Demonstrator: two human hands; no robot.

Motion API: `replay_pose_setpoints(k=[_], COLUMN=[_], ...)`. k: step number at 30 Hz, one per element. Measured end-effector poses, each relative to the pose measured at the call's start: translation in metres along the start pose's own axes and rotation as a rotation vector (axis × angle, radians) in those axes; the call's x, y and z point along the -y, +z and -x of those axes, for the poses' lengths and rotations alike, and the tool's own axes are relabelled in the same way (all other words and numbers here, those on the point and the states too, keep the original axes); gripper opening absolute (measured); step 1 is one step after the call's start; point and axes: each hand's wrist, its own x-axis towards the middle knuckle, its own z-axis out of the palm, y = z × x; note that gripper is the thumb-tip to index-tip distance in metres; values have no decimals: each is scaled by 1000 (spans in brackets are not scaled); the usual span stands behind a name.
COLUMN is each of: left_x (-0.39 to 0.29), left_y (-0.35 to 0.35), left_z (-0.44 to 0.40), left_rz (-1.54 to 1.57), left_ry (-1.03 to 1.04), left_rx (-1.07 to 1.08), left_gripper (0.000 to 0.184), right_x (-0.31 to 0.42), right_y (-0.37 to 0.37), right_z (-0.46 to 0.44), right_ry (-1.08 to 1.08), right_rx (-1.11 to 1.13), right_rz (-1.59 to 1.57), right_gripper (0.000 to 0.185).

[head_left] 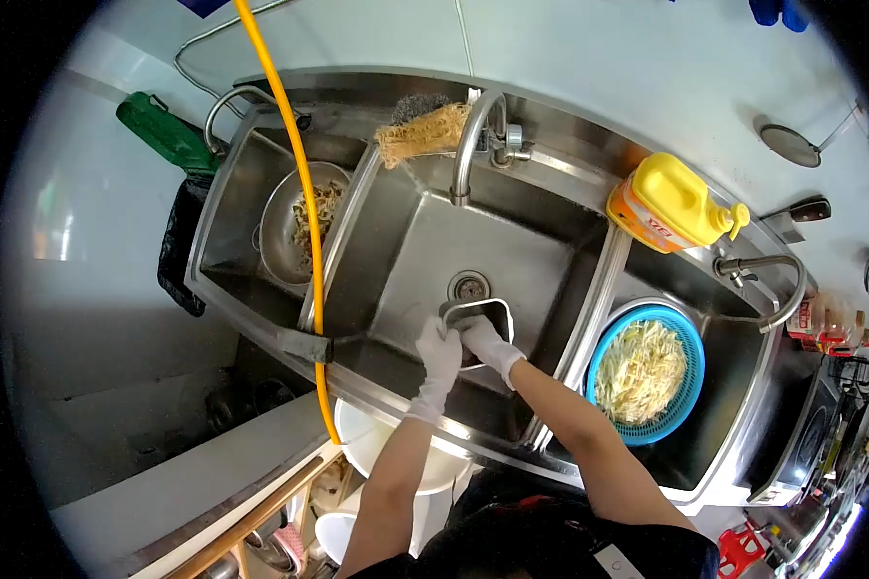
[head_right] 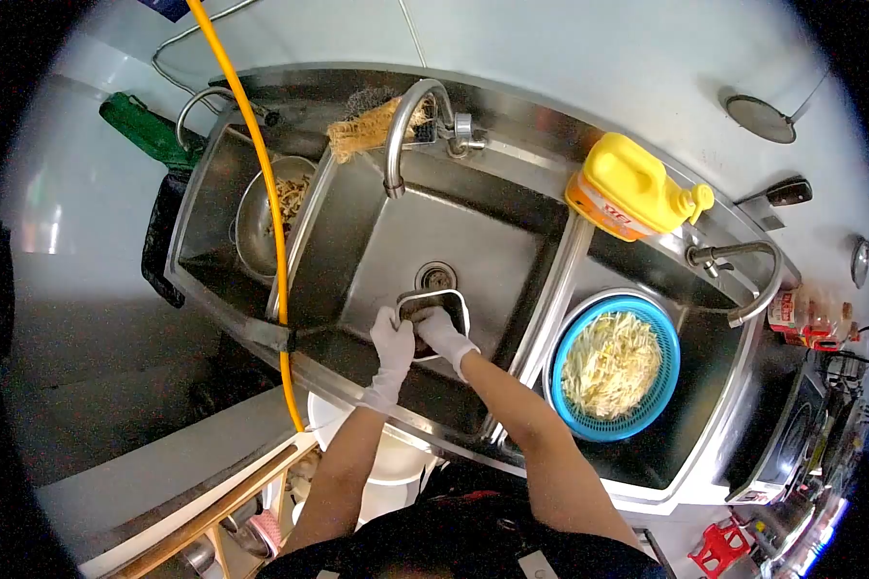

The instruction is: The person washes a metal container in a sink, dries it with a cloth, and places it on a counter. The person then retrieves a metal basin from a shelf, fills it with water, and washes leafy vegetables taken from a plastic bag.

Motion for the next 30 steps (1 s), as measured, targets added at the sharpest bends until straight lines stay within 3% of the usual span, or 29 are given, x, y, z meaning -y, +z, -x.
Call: replay_pose_setpoints(k=[1, 2, 5, 6, 9, 10, 13, 14, 17, 18, 21, 22, 25, 29, 30], left_x=[-1, -1, 8, 8, 4, 2, -2, -2, -3, -2, 15, 13, 0, -8, -8], left_y=[-2, -3, -7, -8, -7, -10, -20, -21, -22, -22, -16, -16, -11, -5, -3], left_z=[-5, -7, -9, -10, -11, -11, -14, -15, -14, -11, -4, -2, 5, 13, 15], left_rz=[-11, -21, 0, -11, 16, 53, 107, 127, 114, 58, 23, -30, -142, -111, -90], left_ry=[-5, 23, 64, 63, 46, 32, 10, -18, -61, -35, -39, -33, 7, 26, 26], left_rx=[0, -8, -29, -14, 18, 20, 13, -1, -11, -3, -3, -15, -36, -28, -26], left_gripper=[15, 15, 14, 14, 16, 18, 21, 20, 19, 19, 16, 15, 13, 13, 13], right_x=[-9, 13, 65, 68, 53, 50, 66, 69, 81, 86, 84, 58, 63, 38, 31], right_y=[5, -2, -35, -39, -28, -26, -33, -27, -27, -25, -19, -8, -11, -2, 0], right_z=[-3, 13, 48, 49, 45, 39, 50, 48, 57, 56, 53, 42, 43, 37, 35], right_ry=[-37, -112, -246, -291, -412, -318, -539, -718, -366, -267, -396, -562, -362, -242, -183], right_rx=[-11, 74, 246, 264, -60, -57, -142, -129, 298, 242, 133, -49, 129, 45, 23], right_rz=[-147, -4, 524, 913, 1199, 1152, 690, 527, 537, 578, 925, 1107, 1415, 1355, 1209], right_gripper=[22, 25, 23, 20, 21, 24, 30, 35, 43, 44, 46, 43, 40, 30, 28])
